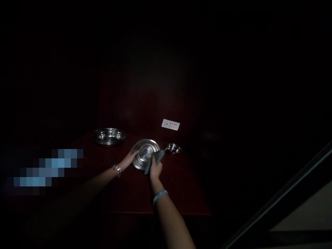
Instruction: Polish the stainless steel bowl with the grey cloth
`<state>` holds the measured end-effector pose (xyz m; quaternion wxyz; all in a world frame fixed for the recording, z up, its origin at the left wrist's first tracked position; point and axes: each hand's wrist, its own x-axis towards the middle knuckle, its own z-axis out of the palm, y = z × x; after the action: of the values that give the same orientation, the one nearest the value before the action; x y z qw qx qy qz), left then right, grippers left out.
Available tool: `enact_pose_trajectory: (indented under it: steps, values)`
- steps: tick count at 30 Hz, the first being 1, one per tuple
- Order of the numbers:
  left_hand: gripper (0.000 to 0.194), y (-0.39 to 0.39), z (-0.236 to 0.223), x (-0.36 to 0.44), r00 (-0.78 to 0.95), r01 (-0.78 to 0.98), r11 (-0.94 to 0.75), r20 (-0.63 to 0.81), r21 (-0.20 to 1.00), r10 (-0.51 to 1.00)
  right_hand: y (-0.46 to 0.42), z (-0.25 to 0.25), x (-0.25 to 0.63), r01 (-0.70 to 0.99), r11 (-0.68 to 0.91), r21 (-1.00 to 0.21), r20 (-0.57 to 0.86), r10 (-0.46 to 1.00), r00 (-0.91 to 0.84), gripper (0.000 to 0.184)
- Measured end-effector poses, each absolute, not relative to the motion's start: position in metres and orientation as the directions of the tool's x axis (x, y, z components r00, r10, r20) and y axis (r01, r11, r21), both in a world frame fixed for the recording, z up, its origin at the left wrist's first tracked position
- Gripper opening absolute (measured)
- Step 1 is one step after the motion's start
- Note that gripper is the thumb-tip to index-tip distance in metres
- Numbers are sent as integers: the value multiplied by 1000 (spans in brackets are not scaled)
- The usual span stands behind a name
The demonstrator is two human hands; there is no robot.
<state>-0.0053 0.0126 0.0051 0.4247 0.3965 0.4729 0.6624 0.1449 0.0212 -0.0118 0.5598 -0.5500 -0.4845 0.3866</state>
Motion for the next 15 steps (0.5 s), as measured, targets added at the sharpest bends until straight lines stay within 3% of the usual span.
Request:
enact_pose_trajectory:
  steps: [4,8,11,15]
  values:
    - [41,10,5,-10,-285,-195,-219,159,956,945,5,-13,158,161,185,-969,201,975,94,49]
    - [48,1,10,-12,-199,-186,-187,150,965,968,2,-7,158,165,214,-963,244,950,193,52]
    - [58,-8,12,-7,-88,-193,-163,148,967,985,4,-7,157,82,210,-974,224,937,267,54]
    - [68,-12,5,2,17,-59,-266,267,962,963,7,-13,152,-108,208,-972,170,942,290,58]
